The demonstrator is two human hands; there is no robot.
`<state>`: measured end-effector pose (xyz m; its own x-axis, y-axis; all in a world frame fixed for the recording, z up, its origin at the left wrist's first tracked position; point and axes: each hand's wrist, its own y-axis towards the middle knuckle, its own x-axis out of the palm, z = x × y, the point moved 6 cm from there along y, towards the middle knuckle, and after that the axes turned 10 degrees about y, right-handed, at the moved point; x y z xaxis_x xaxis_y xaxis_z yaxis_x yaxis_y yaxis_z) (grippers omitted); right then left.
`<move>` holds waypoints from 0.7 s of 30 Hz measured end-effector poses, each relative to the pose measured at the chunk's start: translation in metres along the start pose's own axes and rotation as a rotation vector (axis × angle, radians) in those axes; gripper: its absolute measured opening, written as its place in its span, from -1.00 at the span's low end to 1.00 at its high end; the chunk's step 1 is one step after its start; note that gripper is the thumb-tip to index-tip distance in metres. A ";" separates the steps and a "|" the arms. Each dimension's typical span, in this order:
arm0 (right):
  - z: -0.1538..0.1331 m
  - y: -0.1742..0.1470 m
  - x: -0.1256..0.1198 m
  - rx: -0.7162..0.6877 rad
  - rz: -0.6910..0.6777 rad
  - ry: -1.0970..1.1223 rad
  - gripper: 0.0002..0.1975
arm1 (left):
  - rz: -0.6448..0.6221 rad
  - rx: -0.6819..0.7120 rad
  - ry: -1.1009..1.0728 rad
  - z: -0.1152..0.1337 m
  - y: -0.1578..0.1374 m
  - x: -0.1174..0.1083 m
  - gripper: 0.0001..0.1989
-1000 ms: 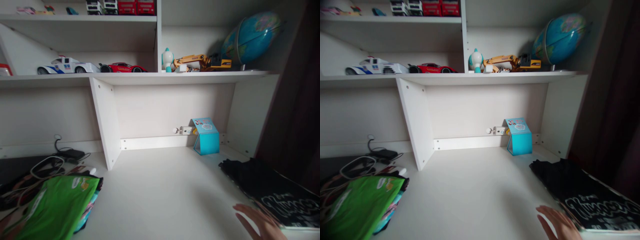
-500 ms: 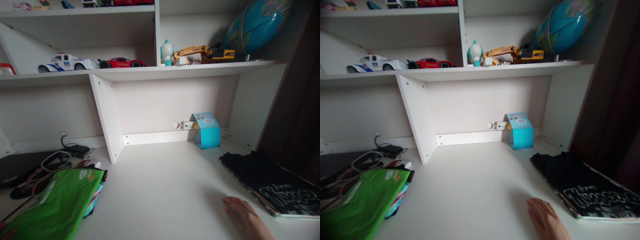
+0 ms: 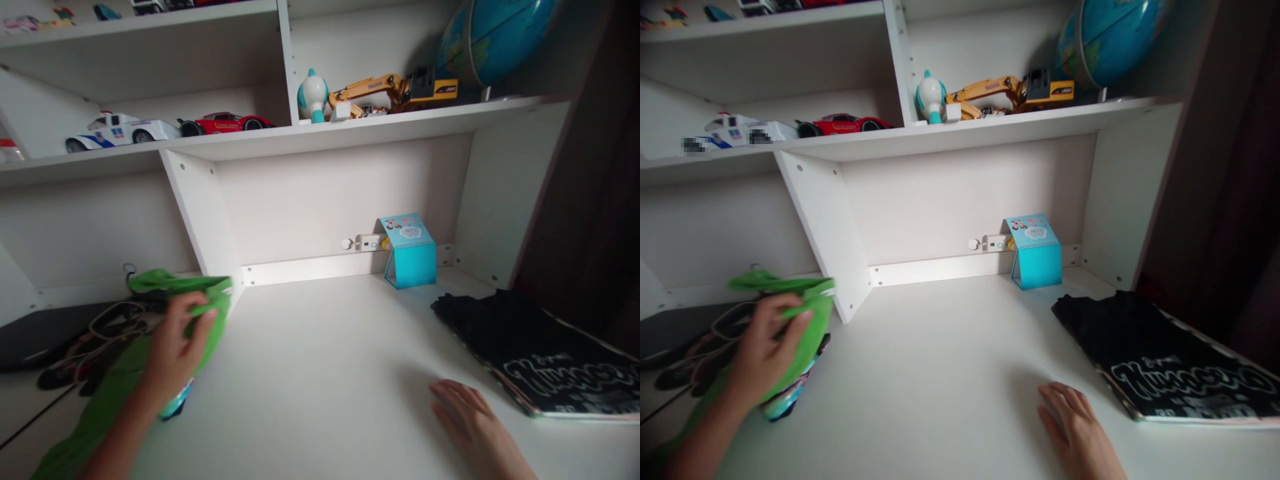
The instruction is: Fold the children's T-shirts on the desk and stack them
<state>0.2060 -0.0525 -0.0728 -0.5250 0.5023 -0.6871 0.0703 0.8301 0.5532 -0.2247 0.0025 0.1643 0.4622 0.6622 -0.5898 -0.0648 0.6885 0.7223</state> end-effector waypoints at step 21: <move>-0.147 -0.001 0.044 -0.580 -0.230 0.148 -0.64 | -1.072 0.457 0.167 0.028 -0.107 0.149 -0.56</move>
<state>0.0580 -0.0665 -0.0339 -0.5864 0.2533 -0.7693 -0.5071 0.6258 0.5926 -0.1241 0.0190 0.0090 -0.0357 -0.1367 -0.9900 0.6255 0.7695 -0.1288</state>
